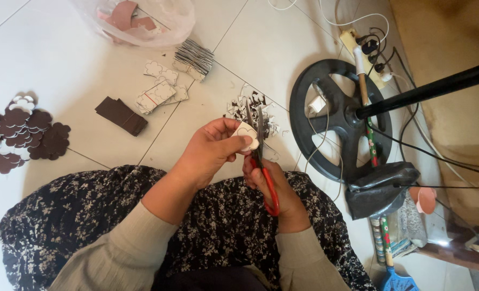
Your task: The person sits on the floor and uses red-handled scissors to cut cloud-shaped pieces from white paper. They handle the paper with one hand and the scissors with the other, trimming the edges to match the outline.
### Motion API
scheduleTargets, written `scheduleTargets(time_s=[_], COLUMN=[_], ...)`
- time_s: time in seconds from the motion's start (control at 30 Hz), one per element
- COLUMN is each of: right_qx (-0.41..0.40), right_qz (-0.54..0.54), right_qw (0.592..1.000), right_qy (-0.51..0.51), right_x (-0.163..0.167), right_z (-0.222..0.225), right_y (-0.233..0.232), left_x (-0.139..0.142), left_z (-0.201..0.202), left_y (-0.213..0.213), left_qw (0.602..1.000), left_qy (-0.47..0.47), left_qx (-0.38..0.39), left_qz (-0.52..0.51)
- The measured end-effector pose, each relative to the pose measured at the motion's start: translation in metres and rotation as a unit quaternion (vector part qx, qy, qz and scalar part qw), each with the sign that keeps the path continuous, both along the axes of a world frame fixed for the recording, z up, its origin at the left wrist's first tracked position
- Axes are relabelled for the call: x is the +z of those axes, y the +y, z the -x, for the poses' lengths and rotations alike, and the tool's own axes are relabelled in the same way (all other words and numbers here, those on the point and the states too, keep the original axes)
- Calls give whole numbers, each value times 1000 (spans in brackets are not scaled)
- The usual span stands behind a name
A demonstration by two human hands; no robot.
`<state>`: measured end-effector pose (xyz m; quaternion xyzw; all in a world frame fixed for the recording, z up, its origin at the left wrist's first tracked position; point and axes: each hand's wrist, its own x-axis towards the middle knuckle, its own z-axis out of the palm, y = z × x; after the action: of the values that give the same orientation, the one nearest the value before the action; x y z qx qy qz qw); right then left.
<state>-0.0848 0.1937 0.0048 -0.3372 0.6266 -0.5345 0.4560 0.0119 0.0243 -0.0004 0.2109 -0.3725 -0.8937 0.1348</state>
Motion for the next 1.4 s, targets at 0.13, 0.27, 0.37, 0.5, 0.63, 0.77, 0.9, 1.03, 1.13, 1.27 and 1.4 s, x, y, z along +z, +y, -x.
scheduleTargets(time_s=[0.13, 0.27, 0.37, 0.5, 0.63, 0.77, 0.9, 1.03, 1.13, 1.27, 1.4], right_qx=[-5, -6, -11, -32, -27, -31, -31, -25, -19, -14, -17], right_qz=[14, 28, 26, 5, 0, -10, -19, -26, -42, -27, -20], right_qw=[1000, 999, 999, 999, 1000, 999, 999, 999, 999, 999, 998], right_qy=[-16, -23, -31, -9, -3, -12, -6, 4, 26, 36, 49], right_x=[1, 0, -2, -5, -6, -4, -1, 1, 2, -2, -7], right_z=[-2, -1, 0, 1, 3, 3, 1, 1, 1, -1, 1], right_y=[0, -1, 1, 2, 2, 2, 1, 1, 1, 1, 0], left_x=[-3, -5, -6, -6, -7, -8, -6, -4, -3, -6, -12], left_z=[1, 2, 2, 2, 1, 0, -1, -1, -1, 0, 2], left_y=[3, 5, 5, 5, 4, 0, -2, -1, 1, 3, 4], left_qw=[1000, 1000, 999, 1000, 1000, 999, 999, 998, 997, 998, 996], left_qy=[-9, -5, -11, -11, -10, -15, -6, -28, -41, -8, 17], left_qx=[-9, -22, -26, -22, -21, -20, -21, -23, -13, 4, 14], left_qz=[8, 19, 26, 10, 13, 24, 41, 44, 64, 68, 83])
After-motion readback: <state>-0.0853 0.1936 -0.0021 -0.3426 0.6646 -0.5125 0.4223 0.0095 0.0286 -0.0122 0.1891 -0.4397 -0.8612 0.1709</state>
